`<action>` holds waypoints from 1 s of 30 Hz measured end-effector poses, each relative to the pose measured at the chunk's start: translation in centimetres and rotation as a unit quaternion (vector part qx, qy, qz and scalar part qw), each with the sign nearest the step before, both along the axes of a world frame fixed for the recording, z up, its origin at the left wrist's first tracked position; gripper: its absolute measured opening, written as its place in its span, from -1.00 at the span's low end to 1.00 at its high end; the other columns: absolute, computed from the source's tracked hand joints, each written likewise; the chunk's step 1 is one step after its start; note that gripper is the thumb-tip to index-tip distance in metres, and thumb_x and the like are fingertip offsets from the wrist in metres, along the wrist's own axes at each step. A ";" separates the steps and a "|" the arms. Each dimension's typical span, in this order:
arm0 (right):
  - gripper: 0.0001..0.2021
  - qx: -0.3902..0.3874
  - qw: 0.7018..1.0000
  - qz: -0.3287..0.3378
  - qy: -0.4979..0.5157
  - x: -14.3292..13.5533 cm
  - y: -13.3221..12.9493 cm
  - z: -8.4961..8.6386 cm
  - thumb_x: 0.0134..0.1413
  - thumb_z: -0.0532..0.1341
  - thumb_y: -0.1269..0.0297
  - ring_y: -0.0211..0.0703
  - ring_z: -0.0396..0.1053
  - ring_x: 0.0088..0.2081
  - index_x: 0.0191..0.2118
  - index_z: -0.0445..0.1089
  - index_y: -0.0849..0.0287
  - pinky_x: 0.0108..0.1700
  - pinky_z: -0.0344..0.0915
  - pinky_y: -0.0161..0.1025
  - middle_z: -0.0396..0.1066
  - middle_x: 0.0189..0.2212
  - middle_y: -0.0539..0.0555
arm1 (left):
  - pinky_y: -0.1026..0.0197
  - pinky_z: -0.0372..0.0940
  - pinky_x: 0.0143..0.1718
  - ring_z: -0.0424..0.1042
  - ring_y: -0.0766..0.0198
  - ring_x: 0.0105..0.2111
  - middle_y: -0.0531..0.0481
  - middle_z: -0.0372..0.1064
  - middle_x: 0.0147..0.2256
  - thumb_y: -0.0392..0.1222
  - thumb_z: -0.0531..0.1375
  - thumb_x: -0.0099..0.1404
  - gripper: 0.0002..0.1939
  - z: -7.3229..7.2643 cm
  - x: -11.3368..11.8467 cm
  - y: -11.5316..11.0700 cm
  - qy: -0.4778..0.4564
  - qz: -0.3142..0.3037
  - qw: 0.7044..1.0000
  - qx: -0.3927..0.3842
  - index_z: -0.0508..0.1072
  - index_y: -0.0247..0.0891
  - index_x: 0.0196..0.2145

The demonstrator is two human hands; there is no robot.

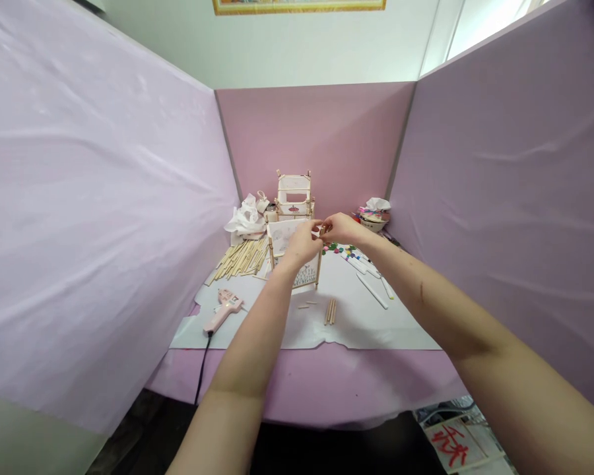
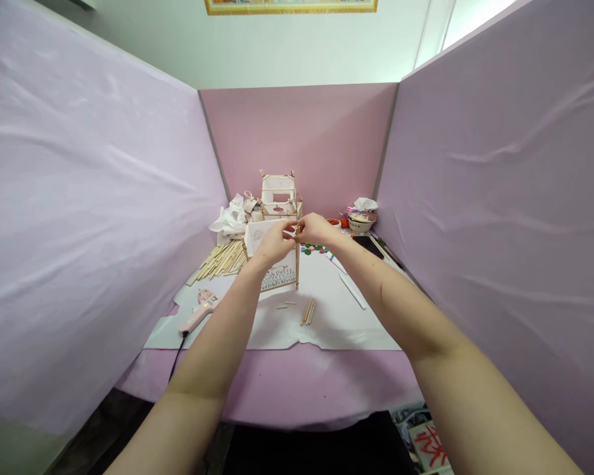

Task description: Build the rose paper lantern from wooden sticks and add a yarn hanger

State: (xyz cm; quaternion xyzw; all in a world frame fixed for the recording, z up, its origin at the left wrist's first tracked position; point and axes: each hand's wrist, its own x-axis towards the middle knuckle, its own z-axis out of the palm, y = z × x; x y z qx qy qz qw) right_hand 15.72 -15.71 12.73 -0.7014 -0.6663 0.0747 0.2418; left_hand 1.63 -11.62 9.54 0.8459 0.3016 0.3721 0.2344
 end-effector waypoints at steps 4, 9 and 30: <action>-0.87 0.021 1.000 0.015 -0.009 -0.5 -0.4 -0.4 -0.20 0.25 0.28 -0.30 0.26 -0.56 -0.45 0.44 0.22 -0.56 0.02 -0.39 0.38 -0.61 -0.01 | 0.23 0.28 -0.25 0.41 0.26 -0.27 -0.10 0.45 -0.18 -0.35 0.10 0.17 -0.66 1.1 0.1 0.8 -0.019 -0.021 0.999 -0.030 0.44 -0.28 -0.09; -0.85 0.070 0.997 0.015 -0.038 -1.0 -1.0 -0.7 -0.18 0.21 0.33 -0.23 0.30 -0.52 -0.40 0.46 0.24 -0.52 0.05 -0.36 0.44 -0.54 0.06 | 0.22 0.24 -0.23 0.39 0.24 -0.27 -0.06 0.46 -0.28 -0.36 0.12 0.15 -0.81 1.1 0.7 0.4 0.000 0.006 0.996 0.091 0.44 -0.26 -0.26; -0.74 0.009 0.843 0.166 0.512 3.2 -4.0 -4.8 -0.12 0.29 0.12 -0.35 0.16 -0.44 -0.41 0.26 0.15 -0.46 0.10 -0.39 0.25 -0.44 -0.06 | 0.23 0.16 -0.42 0.31 0.29 -0.50 0.01 0.40 -0.53 -0.23 0.18 0.11 -0.92 3.0 0.6 0.5 0.074 0.010 0.997 -0.022 0.42 -0.25 -0.50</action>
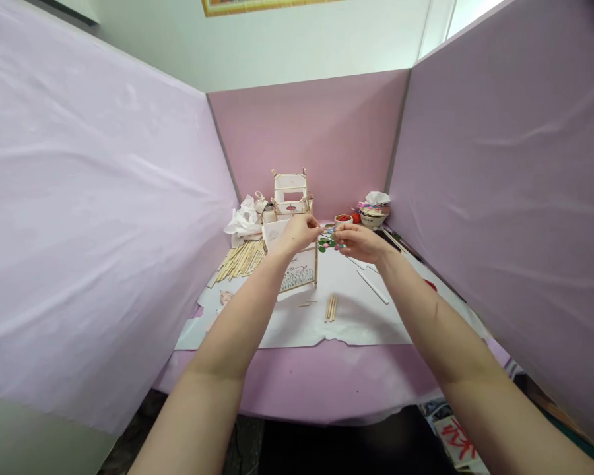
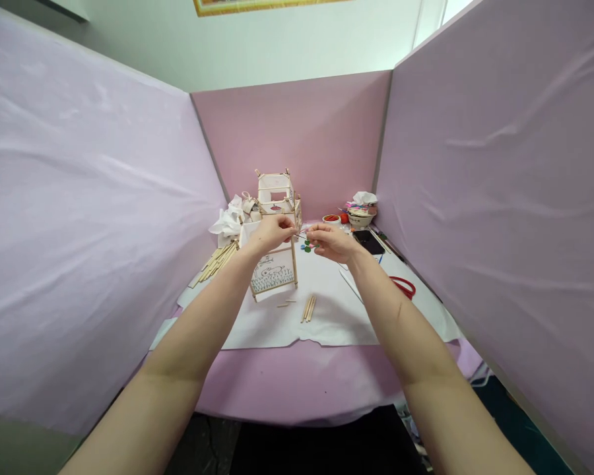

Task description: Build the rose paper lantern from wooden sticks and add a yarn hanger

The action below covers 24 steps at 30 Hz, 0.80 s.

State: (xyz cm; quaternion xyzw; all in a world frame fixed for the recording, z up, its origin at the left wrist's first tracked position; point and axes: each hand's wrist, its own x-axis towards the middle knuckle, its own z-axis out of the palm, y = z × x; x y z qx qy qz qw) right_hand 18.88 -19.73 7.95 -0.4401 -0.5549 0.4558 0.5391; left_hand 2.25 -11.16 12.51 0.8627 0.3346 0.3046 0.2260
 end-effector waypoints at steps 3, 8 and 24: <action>-0.72 0.050 0.995 -0.019 0.084 -1.2 1.2 -1.6 -0.09 0.24 0.05 -0.32 0.21 -0.36 -0.37 0.22 0.13 -0.37 0.16 -0.36 0.29 -0.33 -0.02 | 0.26 0.14 -0.47 0.28 0.32 -0.53 0.03 0.38 -0.55 -0.17 0.17 0.14 -0.87 -0.3 -0.3 0.1 -0.016 -0.032 0.999 -0.016 0.41 -0.26 -0.50; -0.82 0.138 0.972 -0.105 -0.157 -3.1 2.0 -3.6 0.02 0.16 0.14 -0.26 0.20 -0.39 -0.41 0.24 0.14 -0.33 0.16 -0.29 0.29 -0.43 -0.02 | 0.27 0.16 -0.45 0.29 0.33 -0.49 0.04 0.36 -0.51 -0.16 0.16 0.13 -0.86 -0.8 -0.5 0.4 -0.042 -0.037 0.998 -0.023 0.39 -0.26 -0.49; -0.79 0.023 0.997 -0.066 -0.037 -1.6 -0.2 -2.7 0.09 0.13 0.11 -0.32 0.03 -0.55 -0.38 0.30 0.16 -0.52 0.01 -0.36 0.10 -0.57 -0.08 | 0.29 0.14 -0.48 0.26 0.37 -0.54 0.08 0.29 -0.53 -0.18 0.13 0.19 -0.90 -1.7 -0.3 1.0 -0.062 -0.079 0.993 -0.068 0.32 -0.24 -0.44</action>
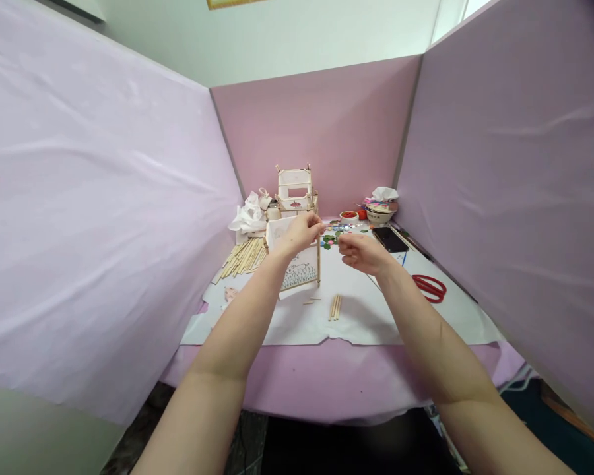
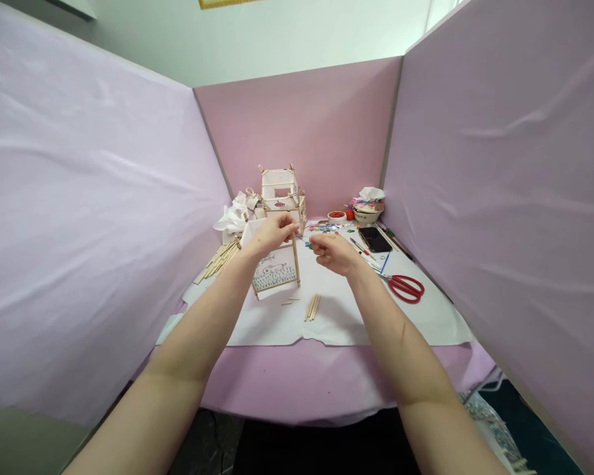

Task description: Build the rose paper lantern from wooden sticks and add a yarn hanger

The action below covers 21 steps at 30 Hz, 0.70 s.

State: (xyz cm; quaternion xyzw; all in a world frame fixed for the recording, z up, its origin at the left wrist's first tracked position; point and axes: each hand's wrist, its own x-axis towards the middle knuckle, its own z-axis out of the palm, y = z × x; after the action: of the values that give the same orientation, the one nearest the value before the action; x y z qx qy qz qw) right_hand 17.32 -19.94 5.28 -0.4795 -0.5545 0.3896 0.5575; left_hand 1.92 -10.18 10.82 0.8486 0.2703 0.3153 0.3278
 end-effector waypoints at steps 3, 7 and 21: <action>-0.84 0.009 0.972 0.062 0.225 0.1 1.0 -0.4 0.08 0.11 0.19 -0.35 -0.08 -0.59 -0.26 0.32 0.14 -0.58 -0.06 -0.40 -0.01 -0.60 -0.12 | 0.30 0.15 -0.47 0.25 0.39 -0.53 0.08 0.31 -0.49 -0.19 0.12 0.21 -0.92 -0.3 -0.2 -0.2 -0.012 -0.013 1.000 0.005 0.33 -0.24 -0.41; -0.73 0.033 0.943 0.078 0.322 -1.6 3.1 -0.4 -0.06 0.13 0.37 -0.39 -0.21 -0.65 -0.15 0.31 0.11 -0.65 -0.16 -0.43 0.05 -0.60 -0.15 | 0.31 0.20 -0.40 0.30 0.39 -0.45 0.09 0.34 -0.42 -0.29 0.15 0.14 -0.96 -1.0 -0.6 0.0 -0.049 -0.033 0.998 0.017 0.34 -0.23 -0.39; -0.70 0.052 0.988 -0.107 -0.099 -2.8 3.0 4.3 -0.10 0.26 0.25 -0.42 0.05 -0.66 -0.18 0.44 0.21 -0.65 -0.07 -0.41 0.29 -0.61 -0.08 | 0.21 0.31 -0.31 0.46 0.26 -0.37 0.04 0.41 -0.44 -0.47 0.25 0.02 -0.72 -3.5 -0.1 1.2 -0.155 0.000 0.986 -0.059 0.28 -0.26 -0.33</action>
State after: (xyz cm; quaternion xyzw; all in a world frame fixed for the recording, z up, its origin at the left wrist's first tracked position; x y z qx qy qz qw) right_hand 14.48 -16.91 9.60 -0.5421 -0.5722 0.2492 0.5627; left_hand 1.83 -8.98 7.31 0.7686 0.2341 0.4262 0.4156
